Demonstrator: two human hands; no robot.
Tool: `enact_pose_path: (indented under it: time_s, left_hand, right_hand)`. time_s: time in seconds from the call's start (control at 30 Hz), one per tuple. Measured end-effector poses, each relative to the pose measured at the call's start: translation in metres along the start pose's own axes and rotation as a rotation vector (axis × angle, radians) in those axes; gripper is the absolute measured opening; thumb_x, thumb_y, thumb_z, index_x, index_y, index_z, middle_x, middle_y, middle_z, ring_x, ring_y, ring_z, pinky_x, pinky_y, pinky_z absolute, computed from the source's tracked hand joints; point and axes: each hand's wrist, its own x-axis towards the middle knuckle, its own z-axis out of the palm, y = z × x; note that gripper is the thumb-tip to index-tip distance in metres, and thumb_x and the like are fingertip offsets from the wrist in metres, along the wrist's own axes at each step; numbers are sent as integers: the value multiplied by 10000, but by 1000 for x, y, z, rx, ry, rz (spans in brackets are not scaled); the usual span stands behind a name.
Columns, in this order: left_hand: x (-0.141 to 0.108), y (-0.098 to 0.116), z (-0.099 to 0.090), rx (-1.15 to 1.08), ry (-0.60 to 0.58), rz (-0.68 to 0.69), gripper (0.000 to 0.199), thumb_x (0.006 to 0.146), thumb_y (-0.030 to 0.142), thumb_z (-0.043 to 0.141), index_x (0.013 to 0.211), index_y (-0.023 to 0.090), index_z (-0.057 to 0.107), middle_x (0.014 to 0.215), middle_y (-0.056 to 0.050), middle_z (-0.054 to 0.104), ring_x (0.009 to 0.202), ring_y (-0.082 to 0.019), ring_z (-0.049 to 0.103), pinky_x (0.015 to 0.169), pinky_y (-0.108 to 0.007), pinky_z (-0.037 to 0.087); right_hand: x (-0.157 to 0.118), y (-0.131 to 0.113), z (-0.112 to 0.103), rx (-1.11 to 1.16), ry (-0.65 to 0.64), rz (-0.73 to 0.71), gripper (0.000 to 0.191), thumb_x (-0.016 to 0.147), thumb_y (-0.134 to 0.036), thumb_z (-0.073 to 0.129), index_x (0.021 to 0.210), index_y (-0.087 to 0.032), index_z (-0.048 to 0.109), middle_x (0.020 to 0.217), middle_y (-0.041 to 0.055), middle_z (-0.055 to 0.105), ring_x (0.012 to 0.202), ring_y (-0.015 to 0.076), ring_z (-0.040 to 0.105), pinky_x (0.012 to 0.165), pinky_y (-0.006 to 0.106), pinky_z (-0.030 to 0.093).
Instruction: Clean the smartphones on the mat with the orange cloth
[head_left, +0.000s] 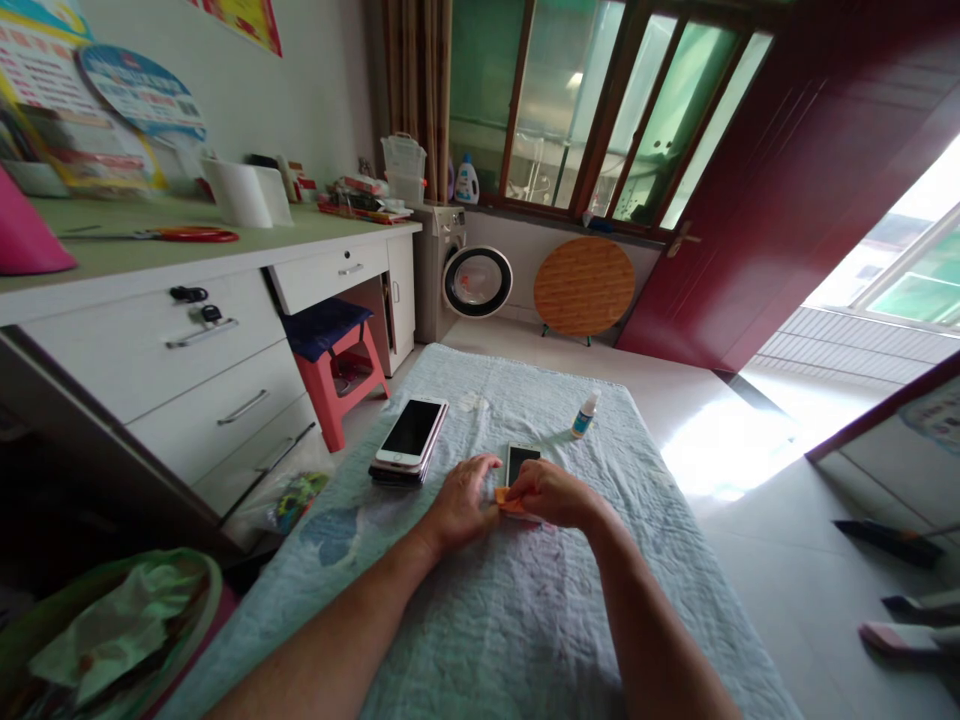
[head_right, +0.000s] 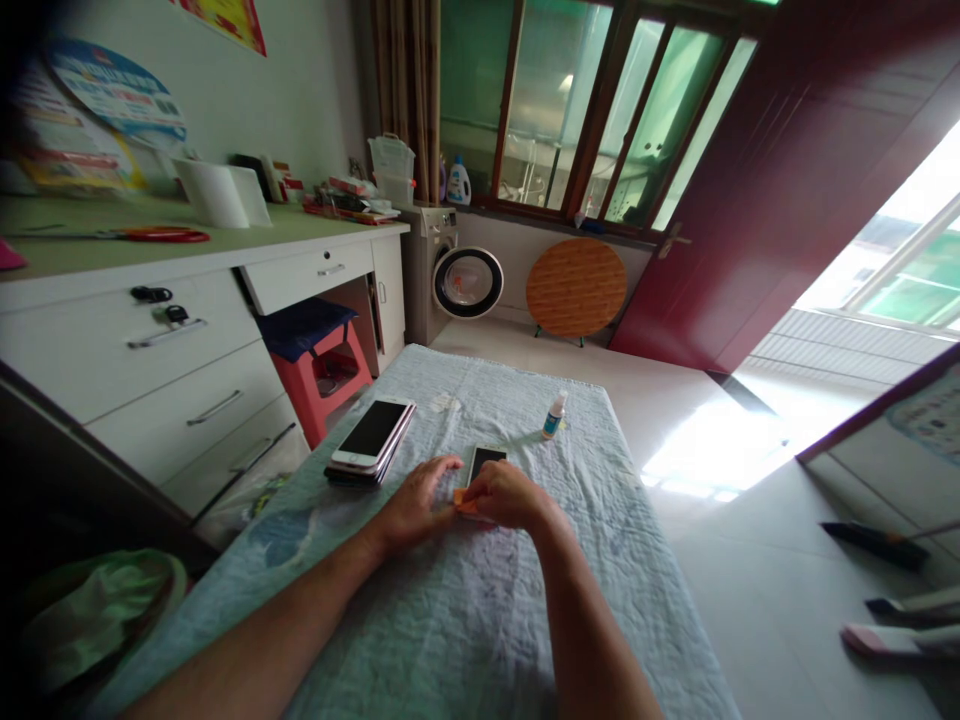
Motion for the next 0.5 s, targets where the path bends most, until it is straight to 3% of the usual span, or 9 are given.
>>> enact_pose_path:
  time_s: [0.1, 0.23, 0.33, 0.5]
  left_hand:
    - [1, 4, -4, -60, 82, -30, 211, 800, 367, 642, 917, 193, 617, 1093, -79, 626, 1054, -238, 594, 947, -363, 471]
    - [1, 4, -6, 19, 133, -93, 370, 915, 433, 499, 631, 198, 527, 827, -39, 587, 808, -186, 600, 782, -314, 485]
    - [3, 1, -5, 124, 142, -109, 343, 938, 348, 464, 627, 207, 492, 755, -32, 550, 765, -191, 577, 744, -311, 465]
    - [5, 1, -4, 178, 121, -121, 240, 927, 198, 438, 695, 213, 492, 796, -35, 562, 799, -194, 571, 761, -306, 449]
  right_hand:
    - [4, 9, 2, -82, 126, 20, 258, 827, -199, 551, 642, -200, 731, 637, -10, 582, 594, 98, 475, 576, 225, 317]
    - [12, 26, 9, -247, 432, 188, 266, 892, -211, 513, 768, -201, 748, 725, 25, 586, 696, 127, 498, 681, 245, 345]
    - [17, 35, 15, -325, 544, 270, 257, 925, -224, 493, 894, -216, 748, 814, 49, 591, 789, 151, 506, 770, 258, 350]
    - [23, 35, 21, -362, 537, 304, 248, 938, -228, 489, 965, -232, 735, 874, 58, 592, 859, 170, 498, 809, 260, 339]
